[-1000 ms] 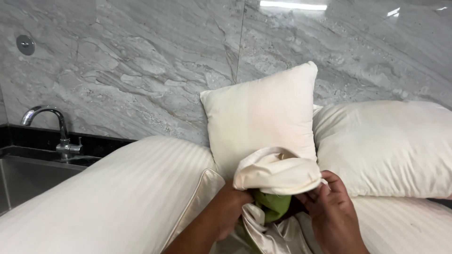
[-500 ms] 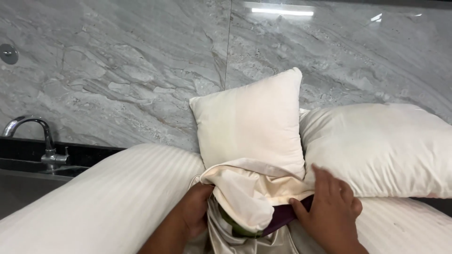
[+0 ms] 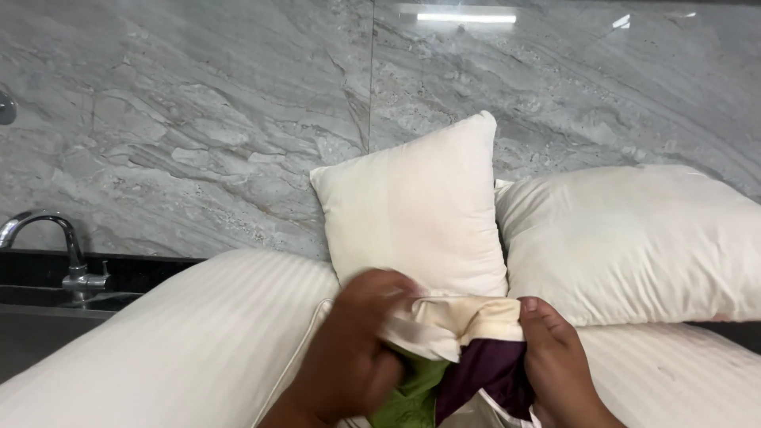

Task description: The person inserts a white pillow into a multi-colored pillowcase on a bed. They repeatedly pull and adjust the fabric to fit the pillow inside, then smooth the case over the pillow.

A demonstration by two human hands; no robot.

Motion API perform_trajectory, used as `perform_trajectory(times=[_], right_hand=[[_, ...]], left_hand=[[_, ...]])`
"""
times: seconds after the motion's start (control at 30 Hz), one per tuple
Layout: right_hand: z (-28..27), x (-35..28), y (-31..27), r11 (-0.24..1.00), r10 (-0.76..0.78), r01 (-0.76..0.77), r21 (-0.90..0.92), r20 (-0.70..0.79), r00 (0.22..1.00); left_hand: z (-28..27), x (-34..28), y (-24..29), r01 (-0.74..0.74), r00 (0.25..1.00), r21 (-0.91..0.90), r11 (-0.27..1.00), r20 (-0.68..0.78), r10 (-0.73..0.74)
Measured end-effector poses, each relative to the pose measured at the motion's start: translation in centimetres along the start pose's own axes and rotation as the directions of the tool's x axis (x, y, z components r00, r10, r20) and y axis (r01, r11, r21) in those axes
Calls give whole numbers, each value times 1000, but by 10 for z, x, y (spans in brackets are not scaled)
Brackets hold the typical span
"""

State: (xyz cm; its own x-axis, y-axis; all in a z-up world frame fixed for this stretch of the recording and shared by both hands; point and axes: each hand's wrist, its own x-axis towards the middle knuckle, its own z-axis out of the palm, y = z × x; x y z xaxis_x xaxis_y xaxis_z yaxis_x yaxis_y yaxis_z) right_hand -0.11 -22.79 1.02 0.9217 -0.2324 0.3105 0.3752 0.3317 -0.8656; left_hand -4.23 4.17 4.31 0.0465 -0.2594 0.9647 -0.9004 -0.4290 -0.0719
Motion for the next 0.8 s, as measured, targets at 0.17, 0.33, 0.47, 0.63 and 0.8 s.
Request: perform_trajectory(times=[0.17, 0.33, 0.47, 0.63, 0.8], right_hand=[[-19, 17, 11, 1000, -9, 8, -9, -13, 1000], [-5, -5, -27, 561, -22, 220, -798, 252, 968], [-23, 15, -17, 406, -77, 290, -866, 284, 956], [-22, 12, -34, 293, -242, 215, -932, 145, 959], [-51, 33, -25, 359, -463, 280, -890, 91, 881]], left_hand=[[16, -16, -15, -6, 935, -20, 1000, 354, 13], [8, -28, -65, 726, 601, -318, 610, -140, -787], [-21, -25, -78, 745, 312, -544, 386, -227, -923], [-24, -28, -90, 593, 173, -750, 292, -236, -956], [-59, 3, -57, 447, -107, -891, 84, -146, -983]])
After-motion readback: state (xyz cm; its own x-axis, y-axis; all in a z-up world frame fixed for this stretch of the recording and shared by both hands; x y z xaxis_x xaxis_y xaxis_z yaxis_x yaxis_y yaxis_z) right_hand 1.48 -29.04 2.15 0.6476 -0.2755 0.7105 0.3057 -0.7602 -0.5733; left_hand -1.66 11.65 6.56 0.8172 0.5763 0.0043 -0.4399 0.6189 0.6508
